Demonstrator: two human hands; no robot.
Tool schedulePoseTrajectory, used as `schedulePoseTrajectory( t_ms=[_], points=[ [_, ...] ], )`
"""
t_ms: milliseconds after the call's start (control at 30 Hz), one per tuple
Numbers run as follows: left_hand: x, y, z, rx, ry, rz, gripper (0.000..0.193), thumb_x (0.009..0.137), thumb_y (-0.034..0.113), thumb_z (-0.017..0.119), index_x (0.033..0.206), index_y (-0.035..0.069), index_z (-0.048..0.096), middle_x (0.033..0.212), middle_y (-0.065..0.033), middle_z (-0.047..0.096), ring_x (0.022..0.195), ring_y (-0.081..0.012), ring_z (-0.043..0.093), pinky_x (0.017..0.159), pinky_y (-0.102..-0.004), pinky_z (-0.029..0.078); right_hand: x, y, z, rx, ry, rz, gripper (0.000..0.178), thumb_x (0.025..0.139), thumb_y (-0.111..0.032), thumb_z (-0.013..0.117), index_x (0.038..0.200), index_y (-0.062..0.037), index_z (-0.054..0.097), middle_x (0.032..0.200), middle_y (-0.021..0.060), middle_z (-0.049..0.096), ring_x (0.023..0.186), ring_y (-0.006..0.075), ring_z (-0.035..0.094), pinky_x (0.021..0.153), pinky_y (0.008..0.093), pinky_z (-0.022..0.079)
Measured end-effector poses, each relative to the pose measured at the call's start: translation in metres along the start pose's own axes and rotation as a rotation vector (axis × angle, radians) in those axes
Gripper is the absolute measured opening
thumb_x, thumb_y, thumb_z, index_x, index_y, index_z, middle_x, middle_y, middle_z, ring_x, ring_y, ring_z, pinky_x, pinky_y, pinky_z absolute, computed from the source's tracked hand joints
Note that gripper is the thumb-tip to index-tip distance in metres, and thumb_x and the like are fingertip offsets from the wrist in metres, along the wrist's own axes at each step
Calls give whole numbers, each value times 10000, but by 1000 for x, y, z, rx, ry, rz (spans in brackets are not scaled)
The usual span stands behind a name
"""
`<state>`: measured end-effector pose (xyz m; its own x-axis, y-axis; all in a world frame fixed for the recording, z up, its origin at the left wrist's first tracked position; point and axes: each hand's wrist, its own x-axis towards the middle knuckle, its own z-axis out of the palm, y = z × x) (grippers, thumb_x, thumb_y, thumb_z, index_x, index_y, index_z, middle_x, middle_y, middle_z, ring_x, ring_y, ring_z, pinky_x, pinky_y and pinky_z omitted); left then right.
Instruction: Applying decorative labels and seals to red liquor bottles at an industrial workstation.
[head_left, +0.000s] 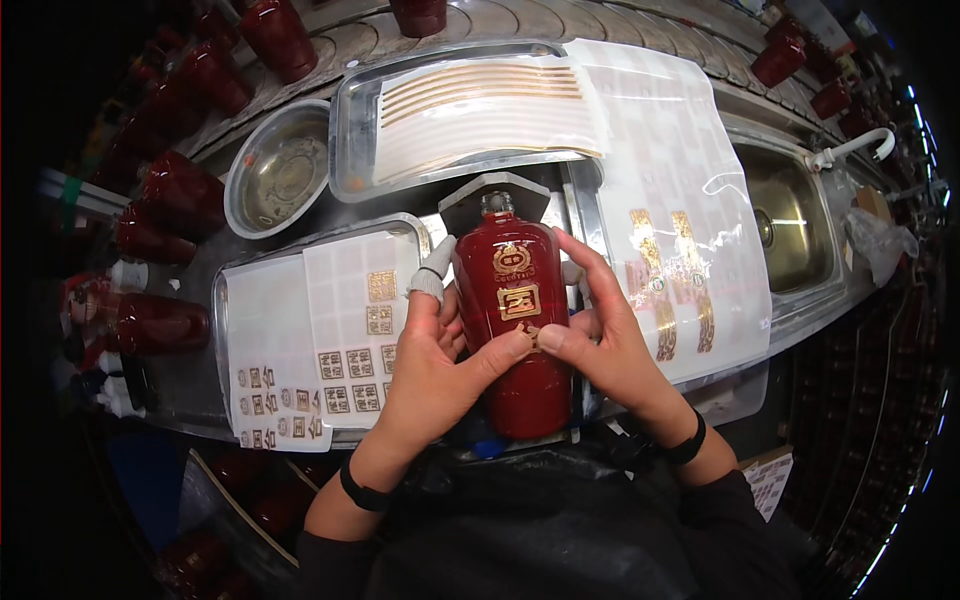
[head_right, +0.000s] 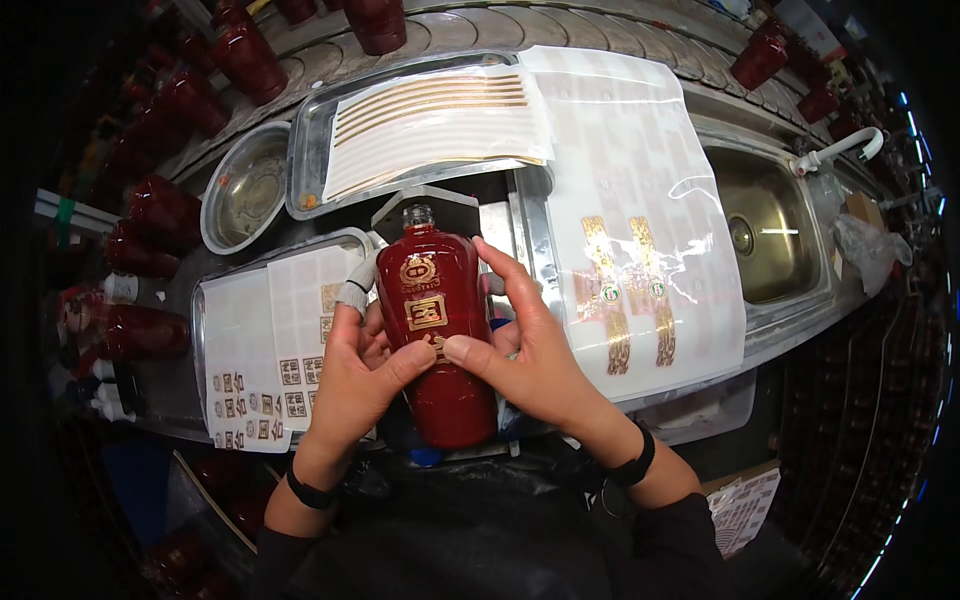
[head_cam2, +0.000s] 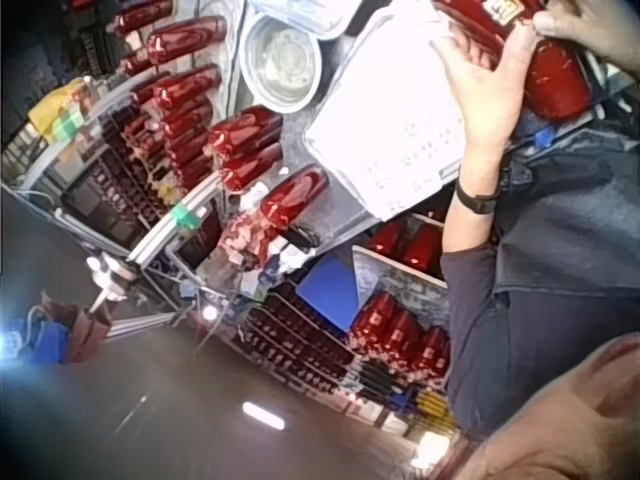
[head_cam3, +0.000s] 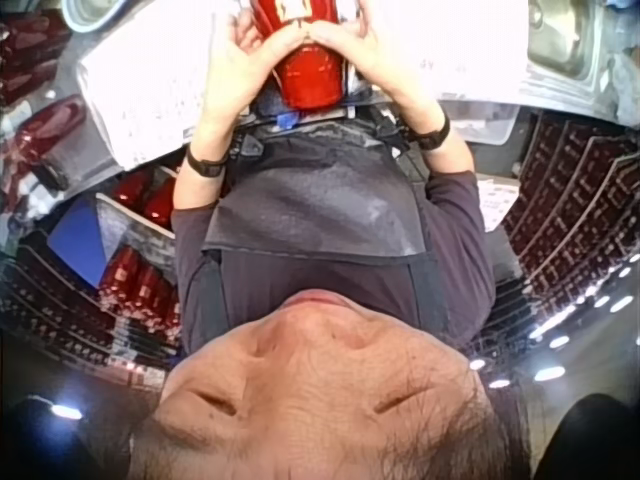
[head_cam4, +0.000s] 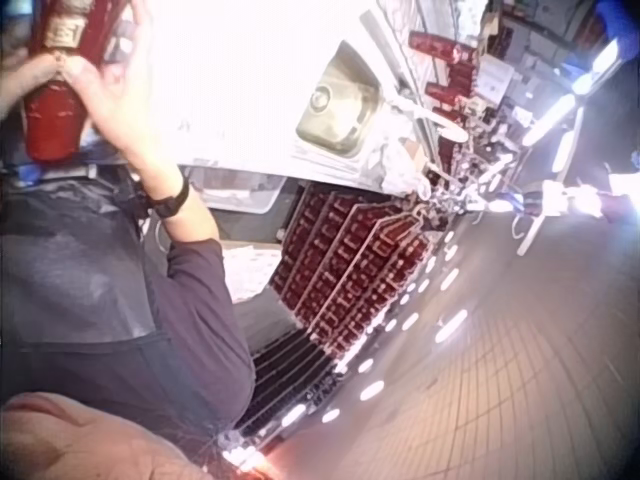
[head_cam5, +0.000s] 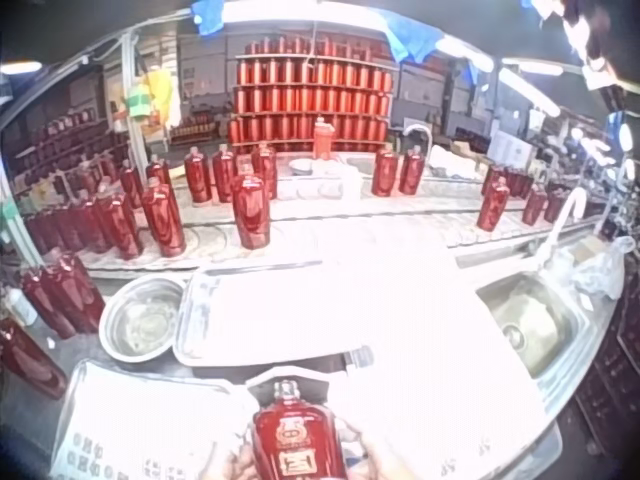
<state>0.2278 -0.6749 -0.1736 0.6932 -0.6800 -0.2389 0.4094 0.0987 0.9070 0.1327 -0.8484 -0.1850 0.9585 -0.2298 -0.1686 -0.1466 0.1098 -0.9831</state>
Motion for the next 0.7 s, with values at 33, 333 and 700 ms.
schedulePoseTrajectory(
  t_ms=[33,333,700],
  points=[
    [0,-1,-1,-1,0,1,947,845,100,752,1517,3,92,1441,-236,395,1288,-264,485,1066,-370,415,-1,0,1,-1,0,0,833,850,-122,719,1529,-88,238,1419,153,422,610,-21,453,526,144,387],
    [1,-2,-2,28,-14,-13,999,825,121,778,1519,-2,71,1467,-252,353,1323,-271,448,1083,-377,394,0,1,0,12,13,1,865,823,-121,747,1527,-91,245,1415,147,426,604,-27,420,494,145,353],
    [4,-5,-2,70,42,26,885,869,146,738,1499,-34,142,1414,-249,425,1273,-256,497,1051,-352,422,5,-12,13,81,70,6,742,866,-94,688,1479,-68,269,1360,170,429,917,134,646,683,211,537]
  ],
)
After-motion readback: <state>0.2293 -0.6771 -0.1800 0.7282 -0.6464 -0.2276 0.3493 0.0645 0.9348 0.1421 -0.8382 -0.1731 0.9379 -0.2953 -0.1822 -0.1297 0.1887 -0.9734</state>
